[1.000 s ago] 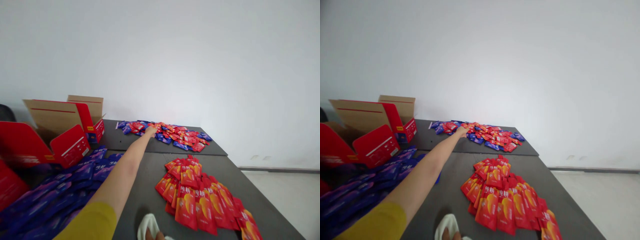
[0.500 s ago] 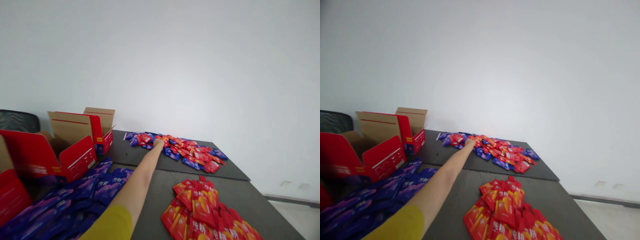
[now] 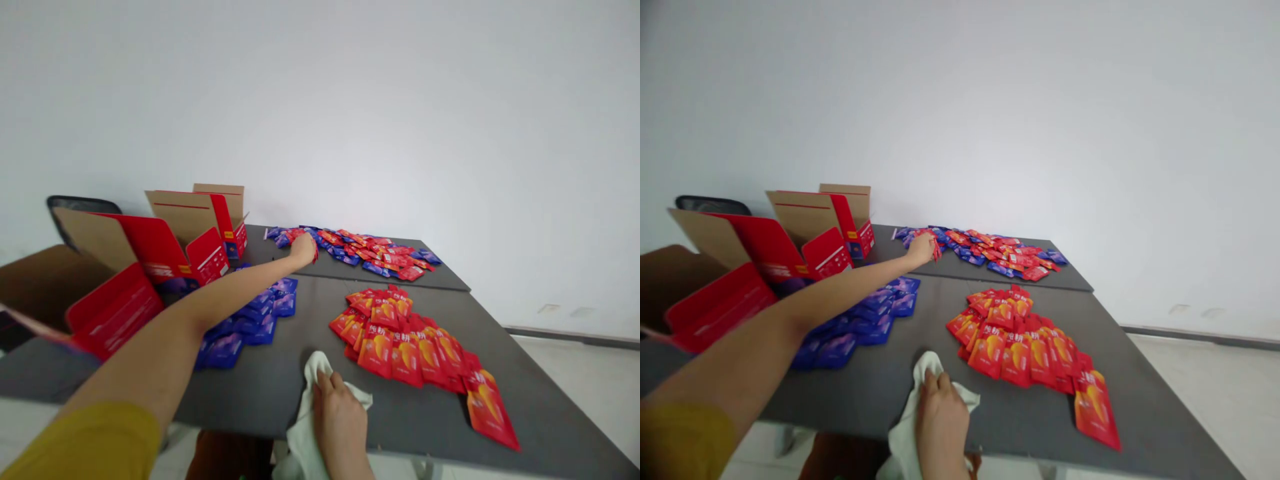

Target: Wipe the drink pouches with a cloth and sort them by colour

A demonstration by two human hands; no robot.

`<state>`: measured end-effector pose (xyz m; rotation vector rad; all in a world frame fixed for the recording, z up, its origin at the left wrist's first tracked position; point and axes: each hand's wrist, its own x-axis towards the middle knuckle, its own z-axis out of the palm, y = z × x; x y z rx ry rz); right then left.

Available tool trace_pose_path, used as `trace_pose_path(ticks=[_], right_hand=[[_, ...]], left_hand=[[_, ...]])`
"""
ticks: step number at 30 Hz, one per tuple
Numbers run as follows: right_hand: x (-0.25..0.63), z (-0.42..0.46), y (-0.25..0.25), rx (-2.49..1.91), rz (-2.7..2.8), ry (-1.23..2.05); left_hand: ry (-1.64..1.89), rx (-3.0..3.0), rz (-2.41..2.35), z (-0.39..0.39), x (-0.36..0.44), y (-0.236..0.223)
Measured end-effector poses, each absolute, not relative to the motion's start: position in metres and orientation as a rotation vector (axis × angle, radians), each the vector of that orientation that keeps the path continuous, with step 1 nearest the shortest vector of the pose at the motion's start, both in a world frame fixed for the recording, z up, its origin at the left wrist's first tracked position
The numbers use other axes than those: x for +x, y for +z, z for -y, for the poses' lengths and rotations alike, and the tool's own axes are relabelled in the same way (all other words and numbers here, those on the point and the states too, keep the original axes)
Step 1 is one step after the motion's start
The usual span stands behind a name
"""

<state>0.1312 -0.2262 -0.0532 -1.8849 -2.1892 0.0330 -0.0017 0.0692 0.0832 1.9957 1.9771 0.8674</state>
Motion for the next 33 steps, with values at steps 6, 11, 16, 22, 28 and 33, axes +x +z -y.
trace_pose_path(ticks=[6,11,16,22,28,33], right_hand=[[0.131,0.23,-0.037,-1.927,2.115,0.121],[0.163,0.224,-0.015,-1.886,2.189,0.508],[0.202,0.247,0.006,-1.75,2.141,0.469],[0.201,0.266,0.013,-1.798,2.103,0.287],[0.181,0.251,0.01,-1.746,2.128,0.258],[0.15,0.208,0.009,-1.666,2.24,0.278]], left_hand=[[0.656,2.11,-1.655,0.016,-0.059,0.102],[0.151,1.957,-1.244,0.058,-0.081,0.093],[-0.124,2.065,-1.104,0.067,-0.076,0.065],[-0.012,2.489,-0.786,0.05,-0.058,0.029],[0.041,2.616,-0.797,0.037,-0.041,0.014],[-0.09,2.607,-0.929,0.033,-0.025,0.014]])
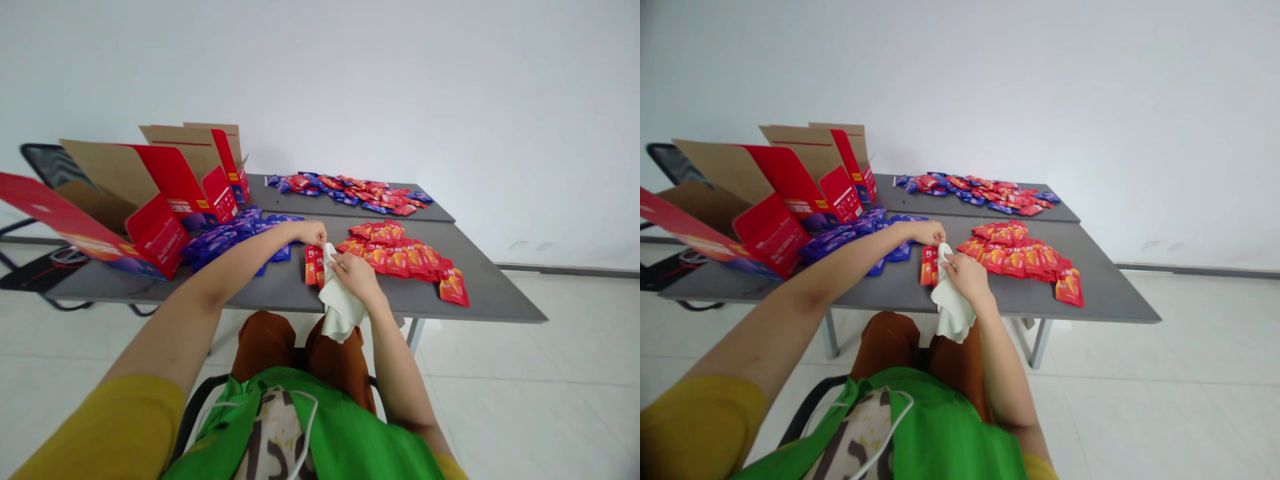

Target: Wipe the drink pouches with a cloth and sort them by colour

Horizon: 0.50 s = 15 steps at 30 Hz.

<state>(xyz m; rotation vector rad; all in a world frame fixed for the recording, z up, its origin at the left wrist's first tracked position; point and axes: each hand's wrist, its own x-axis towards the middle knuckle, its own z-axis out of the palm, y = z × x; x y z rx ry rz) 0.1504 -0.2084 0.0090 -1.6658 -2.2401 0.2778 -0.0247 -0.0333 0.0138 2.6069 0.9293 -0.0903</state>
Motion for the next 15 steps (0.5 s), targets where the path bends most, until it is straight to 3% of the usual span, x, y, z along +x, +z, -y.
trace_pose_path(ticks=[8,15], right_hand=[[0.106,0.189,-0.027,-1.93,2.192,0.188],[0.084,0.206,-0.034,-2.089,1.99,0.009]], left_hand=[[0.061,2.614,-1.367,0.035,-0.038,0.012],[0.91,2.419,-1.626,0.008,-0.072,0.051]])
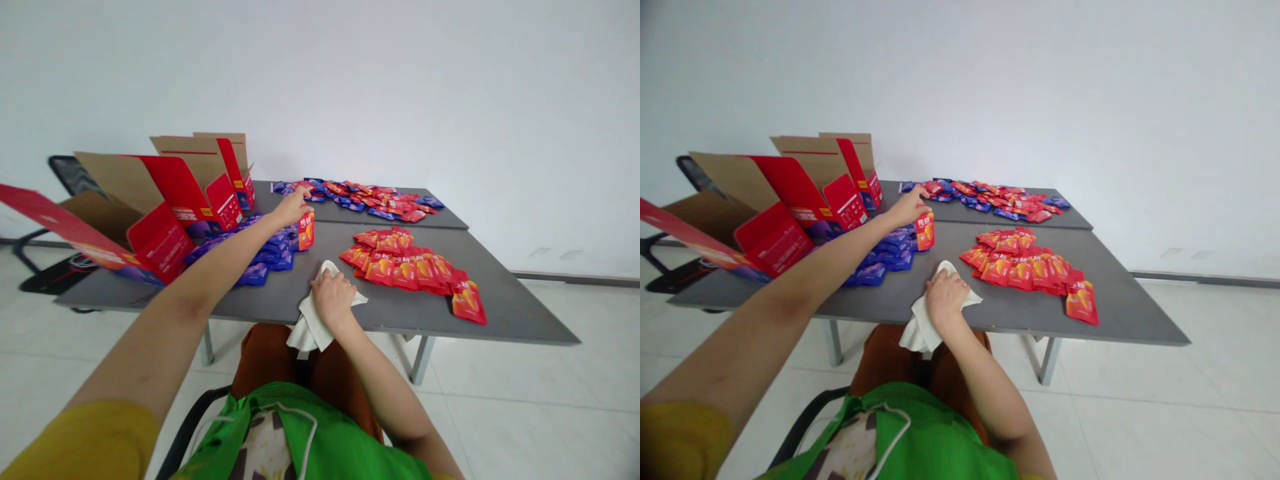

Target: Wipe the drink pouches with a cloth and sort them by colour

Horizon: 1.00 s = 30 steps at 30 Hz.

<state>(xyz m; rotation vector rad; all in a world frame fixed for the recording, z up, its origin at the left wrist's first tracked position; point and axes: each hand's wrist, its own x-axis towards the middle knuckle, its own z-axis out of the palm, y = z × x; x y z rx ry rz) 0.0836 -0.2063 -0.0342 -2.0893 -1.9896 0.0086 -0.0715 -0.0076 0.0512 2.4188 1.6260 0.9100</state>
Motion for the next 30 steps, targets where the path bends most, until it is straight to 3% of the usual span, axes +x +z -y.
trace_pose_path(ticks=[5,16,24,30], right_hand=[[0.073,0.209,-0.039,-2.104,1.905,-0.075],[0.078,0.214,-0.038,-2.102,1.968,-0.032],[0.089,0.219,-0.024,-2.106,1.968,0.17],[0.147,0.224,0.007,-1.659,1.775,0.415]], left_hand=[[1.112,2.272,-1.559,-0.024,-0.052,0.052],[0.912,2.219,-1.725,-0.063,-0.011,0.018],[1.081,2.003,-2.143,-0.009,-0.014,0.018],[1.286,2.292,-1.951,0.113,-0.036,0.039]])
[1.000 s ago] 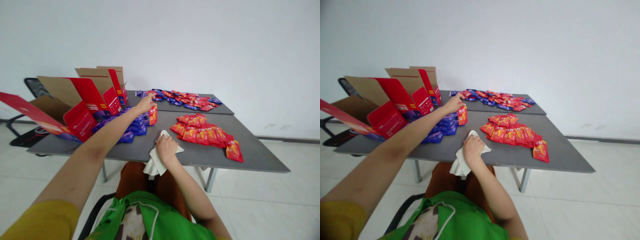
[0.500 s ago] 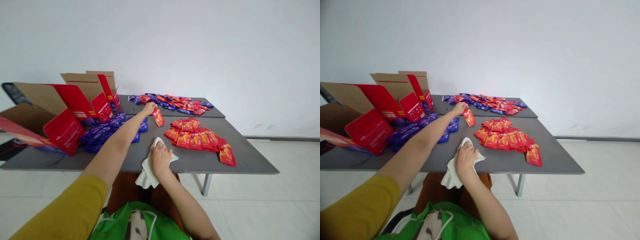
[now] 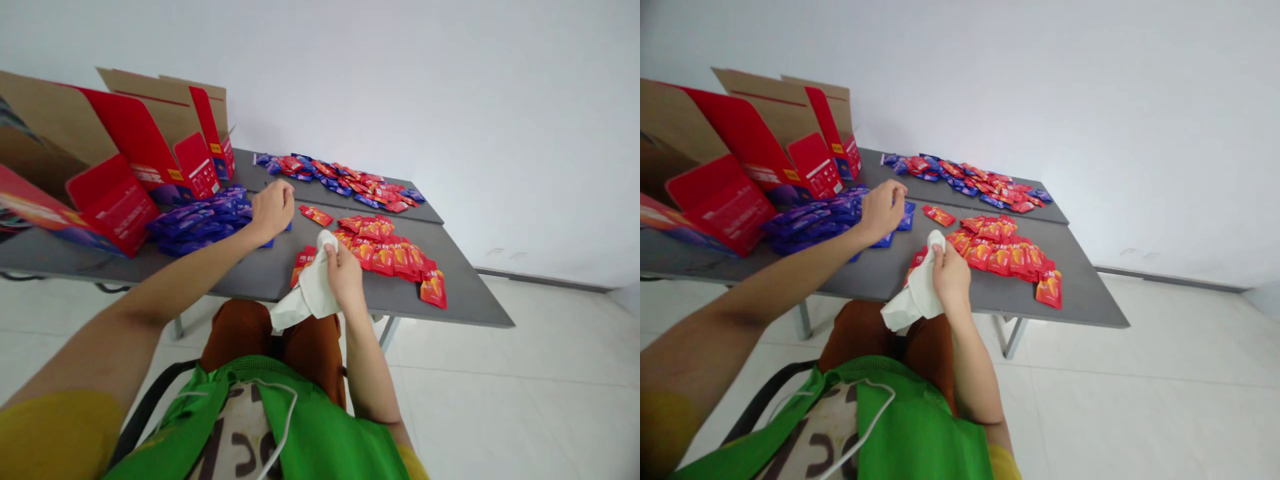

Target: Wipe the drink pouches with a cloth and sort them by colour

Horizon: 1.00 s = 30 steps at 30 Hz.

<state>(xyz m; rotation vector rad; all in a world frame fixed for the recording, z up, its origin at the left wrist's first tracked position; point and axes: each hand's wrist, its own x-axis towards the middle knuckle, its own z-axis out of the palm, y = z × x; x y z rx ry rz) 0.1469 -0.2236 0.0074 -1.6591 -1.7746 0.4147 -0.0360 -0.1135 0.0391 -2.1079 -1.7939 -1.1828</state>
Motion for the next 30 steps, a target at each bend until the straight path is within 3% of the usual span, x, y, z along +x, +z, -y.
trace_pose_path(ticks=[6,12,18,30], right_hand=[[0.185,0.214,0.033,-1.229,1.307,0.48],[0.155,0.228,0.002,-1.382,1.45,0.209],[0.13,0.25,-0.04,-1.48,2.125,0.144],[0.102,0.206,-0.017,-1.96,2.183,0.235]], left_hand=[[-0.973,-2.341,1.5,0.239,-0.027,-0.026],[-1.113,-2.52,1.263,0.258,-0.021,-0.096],[-1.183,-2.448,1.489,0.263,-0.019,-0.09],[-1.159,-2.352,1.767,0.257,-0.018,-0.082]])
